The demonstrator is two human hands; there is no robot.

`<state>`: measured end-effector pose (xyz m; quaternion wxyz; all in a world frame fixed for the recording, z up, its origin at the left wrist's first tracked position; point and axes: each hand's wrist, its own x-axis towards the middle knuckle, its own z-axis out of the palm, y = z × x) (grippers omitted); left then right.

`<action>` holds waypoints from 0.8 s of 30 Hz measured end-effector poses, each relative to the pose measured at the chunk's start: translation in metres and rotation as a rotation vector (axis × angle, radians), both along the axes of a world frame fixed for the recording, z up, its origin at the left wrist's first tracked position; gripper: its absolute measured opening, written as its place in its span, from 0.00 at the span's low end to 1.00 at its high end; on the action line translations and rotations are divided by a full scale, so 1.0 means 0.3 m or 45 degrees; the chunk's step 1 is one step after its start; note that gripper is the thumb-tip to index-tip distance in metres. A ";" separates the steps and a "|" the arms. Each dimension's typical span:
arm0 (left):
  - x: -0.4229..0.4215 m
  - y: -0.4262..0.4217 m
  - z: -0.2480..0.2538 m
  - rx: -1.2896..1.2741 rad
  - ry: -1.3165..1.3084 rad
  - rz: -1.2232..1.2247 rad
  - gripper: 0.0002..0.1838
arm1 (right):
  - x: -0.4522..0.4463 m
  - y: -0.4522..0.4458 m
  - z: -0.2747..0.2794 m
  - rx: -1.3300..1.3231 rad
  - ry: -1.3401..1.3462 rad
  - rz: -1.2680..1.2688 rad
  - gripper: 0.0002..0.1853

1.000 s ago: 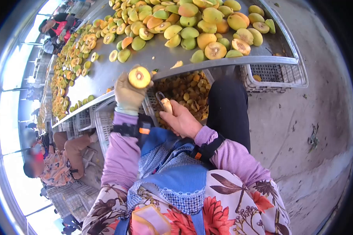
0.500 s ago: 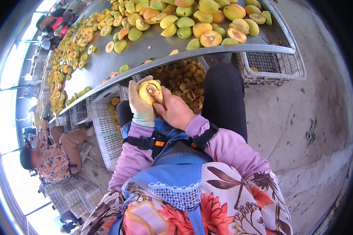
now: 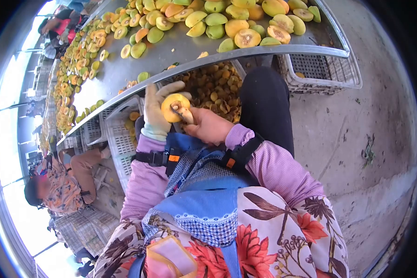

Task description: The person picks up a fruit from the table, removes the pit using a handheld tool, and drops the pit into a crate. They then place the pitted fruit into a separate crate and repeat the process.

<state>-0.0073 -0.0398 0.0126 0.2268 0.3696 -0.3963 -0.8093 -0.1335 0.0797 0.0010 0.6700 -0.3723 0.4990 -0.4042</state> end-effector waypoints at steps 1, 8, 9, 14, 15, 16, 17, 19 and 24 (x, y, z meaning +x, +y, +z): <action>-0.015 0.042 -0.001 -0.081 0.049 0.168 0.38 | -0.006 -0.004 -0.003 0.057 -0.093 -0.023 0.13; -0.015 0.071 -0.033 -0.177 -0.262 0.314 0.23 | 0.064 -0.010 -0.184 -0.942 0.737 -0.268 0.14; -0.018 0.063 -0.028 -0.205 -0.317 0.261 0.22 | 0.065 0.001 -0.205 -0.726 0.626 -0.193 0.13; -0.050 0.062 -0.026 -0.549 -0.304 0.292 0.15 | -0.006 -0.005 -0.008 0.177 -0.239 0.172 0.08; -0.051 0.066 -0.027 -0.590 -0.306 0.283 0.15 | -0.017 -0.004 0.003 0.242 -0.370 0.183 0.07; -0.049 0.069 -0.026 -0.633 -0.309 0.275 0.15 | -0.023 -0.004 0.011 0.306 -0.500 0.195 0.06; -0.048 0.066 -0.019 -0.597 -0.245 0.240 0.16 | -0.028 -0.008 0.013 0.366 -0.628 0.211 0.05; -0.033 0.060 -0.007 -0.522 -0.122 0.178 0.16 | -0.035 -0.013 -0.001 0.437 -0.852 0.258 0.06; -0.011 0.033 0.001 -0.786 -0.126 -0.075 0.18 | -0.039 0.001 -0.001 0.424 -1.099 0.346 0.08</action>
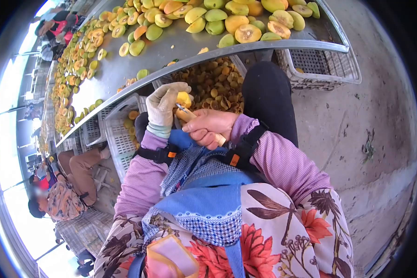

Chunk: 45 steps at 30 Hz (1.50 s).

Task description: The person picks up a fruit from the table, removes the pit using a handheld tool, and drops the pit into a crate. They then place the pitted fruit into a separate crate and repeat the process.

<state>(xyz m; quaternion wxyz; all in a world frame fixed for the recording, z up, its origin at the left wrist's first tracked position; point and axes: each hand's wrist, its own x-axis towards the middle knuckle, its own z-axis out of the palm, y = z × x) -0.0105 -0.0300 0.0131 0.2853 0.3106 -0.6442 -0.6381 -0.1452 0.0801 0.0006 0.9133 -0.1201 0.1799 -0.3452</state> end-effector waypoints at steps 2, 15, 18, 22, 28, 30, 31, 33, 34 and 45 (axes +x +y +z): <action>-0.001 -0.003 0.027 0.059 0.028 -0.070 0.20 | 0.000 0.003 -0.003 -0.040 -0.124 -0.010 0.08; -0.019 0.035 0.022 0.949 0.472 0.415 0.26 | 0.009 0.030 0.017 -0.188 0.169 -0.023 0.08; 0.030 -0.005 0.011 0.797 0.405 0.502 0.26 | 0.034 0.033 -0.022 -0.417 0.717 0.102 0.07; 0.125 -0.050 0.009 0.571 0.466 0.508 0.24 | 0.059 0.026 -0.095 -0.870 1.796 -0.470 0.14; 0.062 -0.009 -0.013 0.411 0.274 0.534 0.22 | 0.087 -0.032 0.044 -0.330 1.010 -0.333 0.10; 0.035 0.016 -0.048 0.343 0.238 0.513 0.22 | 0.094 -0.034 0.032 -0.245 0.838 -0.361 0.09; 0.024 0.025 -0.050 0.333 0.217 0.508 0.22 | 0.091 -0.032 0.032 -0.206 0.782 -0.328 0.09; 0.006 0.044 -0.041 0.310 0.176 0.501 0.23 | 0.087 -0.019 0.028 -0.203 0.742 -0.285 0.10; 0.003 0.046 -0.040 0.365 0.194 0.468 0.23 | 0.080 -0.014 0.022 -0.291 0.843 -0.289 0.10; 0.103 0.012 -0.035 0.907 0.550 0.481 0.24 | 0.066 0.061 -0.049 -1.116 1.825 0.040 0.14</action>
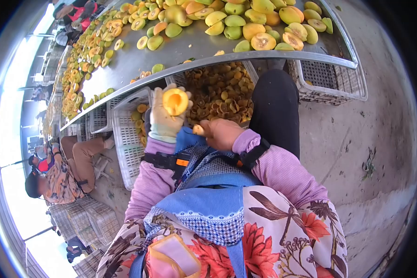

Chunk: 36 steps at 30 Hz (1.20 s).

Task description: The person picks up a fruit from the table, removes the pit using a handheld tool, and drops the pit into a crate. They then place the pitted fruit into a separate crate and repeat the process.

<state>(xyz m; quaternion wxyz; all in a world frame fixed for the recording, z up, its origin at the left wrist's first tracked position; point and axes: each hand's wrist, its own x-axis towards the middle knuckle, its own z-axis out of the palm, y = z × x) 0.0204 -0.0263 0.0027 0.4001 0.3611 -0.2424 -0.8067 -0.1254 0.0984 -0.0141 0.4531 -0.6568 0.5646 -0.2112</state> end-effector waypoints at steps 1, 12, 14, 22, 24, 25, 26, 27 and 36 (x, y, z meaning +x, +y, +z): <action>0.022 -0.013 0.035 -0.062 -0.020 -0.018 0.24 | 0.010 0.006 -0.012 -0.005 0.016 -0.081 0.14; 0.184 -0.357 0.234 -1.371 -2.718 -0.275 0.32 | -0.015 -0.014 0.046 -0.223 -0.194 -0.506 0.15; -0.025 -0.443 0.226 -1.717 -2.190 -0.440 0.33 | -0.013 -0.032 0.033 -0.266 -0.334 -0.542 0.15; -1.004 -0.486 0.255 -2.599 -1.645 -0.670 0.40 | -0.053 -0.103 0.088 0.092 -1.232 -1.155 0.07; -1.084 -0.499 0.284 -2.455 -1.753 -0.908 0.42 | -0.074 -0.111 0.090 0.087 -1.314 -1.244 0.07; -1.099 -0.491 0.334 -2.312 -1.801 -1.065 0.42 | -0.081 -0.111 0.087 0.086 -1.363 -1.289 0.06; -1.102 -0.495 0.364 -2.165 -1.845 -1.223 0.42 | -0.090 -0.110 0.098 0.120 -1.346 -1.323 0.06; -1.096 -0.511 0.373 -2.146 -1.839 -1.228 0.43 | -0.089 -0.115 0.079 0.086 -1.443 -1.323 0.06; -0.774 -0.581 0.162 -2.189 -1.697 -0.986 0.38 | -0.094 -0.091 0.075 0.118 -1.458 -1.282 0.06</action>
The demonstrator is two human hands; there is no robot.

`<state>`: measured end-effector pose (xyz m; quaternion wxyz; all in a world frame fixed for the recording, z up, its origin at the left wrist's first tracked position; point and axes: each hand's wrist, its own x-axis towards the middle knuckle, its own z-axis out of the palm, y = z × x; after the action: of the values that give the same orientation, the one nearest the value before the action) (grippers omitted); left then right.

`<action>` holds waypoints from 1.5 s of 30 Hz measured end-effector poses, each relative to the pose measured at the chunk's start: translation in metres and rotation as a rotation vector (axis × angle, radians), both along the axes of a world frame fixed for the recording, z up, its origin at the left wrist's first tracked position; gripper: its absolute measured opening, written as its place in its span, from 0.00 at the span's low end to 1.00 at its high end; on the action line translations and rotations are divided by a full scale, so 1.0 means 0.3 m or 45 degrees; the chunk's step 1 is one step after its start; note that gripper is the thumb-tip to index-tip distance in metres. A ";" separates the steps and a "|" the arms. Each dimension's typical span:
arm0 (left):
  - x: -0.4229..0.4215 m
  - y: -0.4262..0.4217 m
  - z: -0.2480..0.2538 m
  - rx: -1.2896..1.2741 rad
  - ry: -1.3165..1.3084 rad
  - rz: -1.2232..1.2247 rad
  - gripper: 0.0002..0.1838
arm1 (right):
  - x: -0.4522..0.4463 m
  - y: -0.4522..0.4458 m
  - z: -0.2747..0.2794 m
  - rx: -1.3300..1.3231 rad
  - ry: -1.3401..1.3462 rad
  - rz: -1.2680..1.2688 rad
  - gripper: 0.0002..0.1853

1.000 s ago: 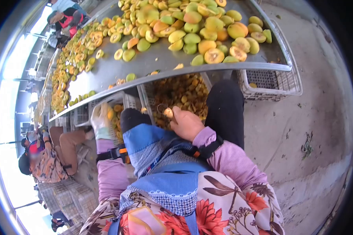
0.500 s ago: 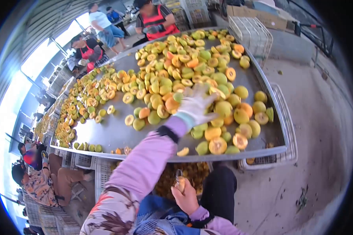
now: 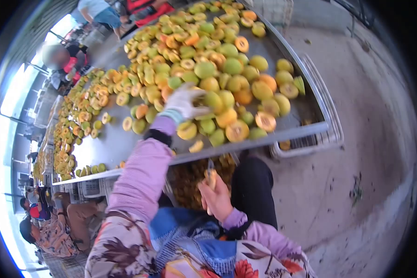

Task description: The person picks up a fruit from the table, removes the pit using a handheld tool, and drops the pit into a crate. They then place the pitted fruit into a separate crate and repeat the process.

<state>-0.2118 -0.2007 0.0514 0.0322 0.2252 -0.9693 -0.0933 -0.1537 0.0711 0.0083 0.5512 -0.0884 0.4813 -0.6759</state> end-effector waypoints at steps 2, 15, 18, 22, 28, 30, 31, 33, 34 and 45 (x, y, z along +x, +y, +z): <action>0.160 -0.001 -0.030 -0.047 -0.144 0.095 0.35 | 0.011 0.000 -0.005 0.020 -0.031 0.001 0.06; 0.484 0.082 -0.072 0.134 0.346 0.492 0.18 | 0.030 0.028 -0.010 0.014 0.025 0.122 0.07; 0.336 0.111 -0.081 0.224 0.385 0.435 0.21 | 0.033 0.030 -0.018 0.000 0.028 0.146 0.07; 0.119 0.136 -0.083 0.373 0.157 0.649 0.27 | 0.025 0.033 -0.009 0.007 0.005 0.149 0.07; 0.066 0.107 -0.149 0.555 0.237 0.518 0.29 | 0.013 0.037 -0.006 -0.021 -0.006 0.103 0.07; 0.089 0.111 -0.145 0.849 0.419 0.610 0.26 | 0.001 0.036 -0.005 -0.037 -0.019 0.074 0.07; 0.114 0.140 -0.102 0.946 0.480 0.648 0.21 | -0.002 0.041 -0.002 -0.037 -0.035 0.061 0.07; 0.227 0.216 -0.067 1.242 0.804 0.515 0.19 | -0.008 0.053 0.012 -0.062 0.011 0.083 0.08; 0.278 0.267 -0.071 1.427 0.929 0.498 0.19 | -0.013 0.060 0.021 -0.090 0.074 0.113 0.08; 0.569 0.619 -0.120 2.301 1.620 0.708 0.23 | 0.035 0.049 -0.059 -0.135 1.036 0.296 0.16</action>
<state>-0.0412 -0.0148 0.0154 0.3634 0.2850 -0.2719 -0.8442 -0.1431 0.0857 -0.0093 0.3835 -0.4297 0.6111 -0.5430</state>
